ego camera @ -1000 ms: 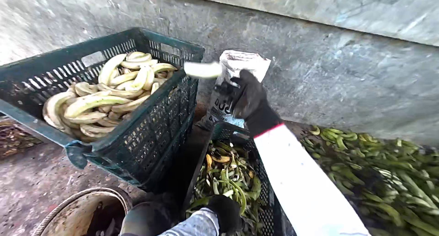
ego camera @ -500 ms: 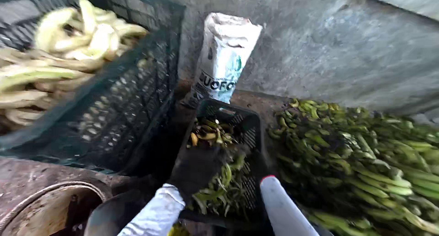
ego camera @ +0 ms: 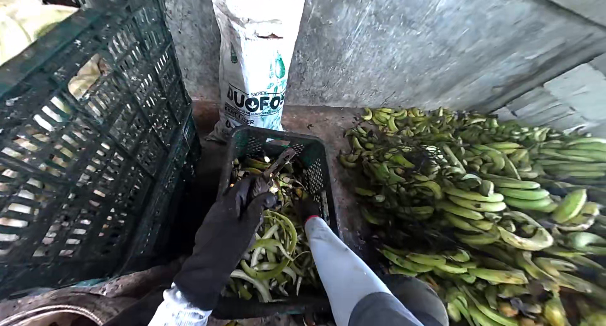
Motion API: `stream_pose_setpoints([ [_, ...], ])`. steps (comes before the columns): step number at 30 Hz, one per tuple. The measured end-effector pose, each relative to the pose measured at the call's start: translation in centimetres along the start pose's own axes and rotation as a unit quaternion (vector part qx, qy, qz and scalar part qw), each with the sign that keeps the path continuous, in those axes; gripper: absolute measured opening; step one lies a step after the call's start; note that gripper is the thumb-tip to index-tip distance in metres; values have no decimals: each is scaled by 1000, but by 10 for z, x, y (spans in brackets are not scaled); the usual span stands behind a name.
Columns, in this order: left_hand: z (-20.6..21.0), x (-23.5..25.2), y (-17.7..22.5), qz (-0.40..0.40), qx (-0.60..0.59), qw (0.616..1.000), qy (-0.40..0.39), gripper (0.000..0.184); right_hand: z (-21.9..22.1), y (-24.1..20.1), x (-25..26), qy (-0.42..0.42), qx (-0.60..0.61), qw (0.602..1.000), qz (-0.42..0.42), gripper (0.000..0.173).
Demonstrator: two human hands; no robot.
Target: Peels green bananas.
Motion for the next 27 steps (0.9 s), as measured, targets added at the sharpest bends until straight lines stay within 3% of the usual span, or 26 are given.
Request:
stream_pose_setpoints([
  [4, -6, -4, 1, -5, -30, 999, 23, 48, 3, 8, 12, 12, 96, 995, -19, 68],
  [7, -5, -4, 1, -13, -52, 998, 26, 46, 5, 10, 9, -46, 62, 996, -34, 60],
  [10, -5, -4, 2, -10, -102, 994, 49, 46, 3, 9, 5, -77, -10, 990, -118, 42],
  [13, 1, -2, 1, 12, -177, 981, 79, 46, -9, 13, 3, -25, 180, 976, -123, 40],
  [15, 8, 3, 0, 32, -212, 973, 82, 46, -32, 5, -3, 7, 355, 927, -124, 43],
  [17, 19, 5, 0, 55, -237, 968, 64, 46, -64, -8, -21, -1, 454, 872, -185, 48],
  [20, 49, 4, 0, 62, -273, 960, 0, 46, -112, -19, -58, -6, 518, 812, -267, 52],
  [24, 102, -13, 12, 14, -352, 934, -68, 43, -158, -18, -98, -16, 592, 729, -343, 57],
  [27, 107, -28, 47, 102, -443, 890, -40, 37, -178, -15, -119, 9, 585, 703, -405, 62],
])
Point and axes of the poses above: each hand's wrist, its own x-axis towards the middle knuckle, its own z-axis out of the palm, y = z × x, the point moved 6 cm from there along x, towards the middle knuckle, and after that the axes turned 9 degrees about x, right-handed, at the moved point
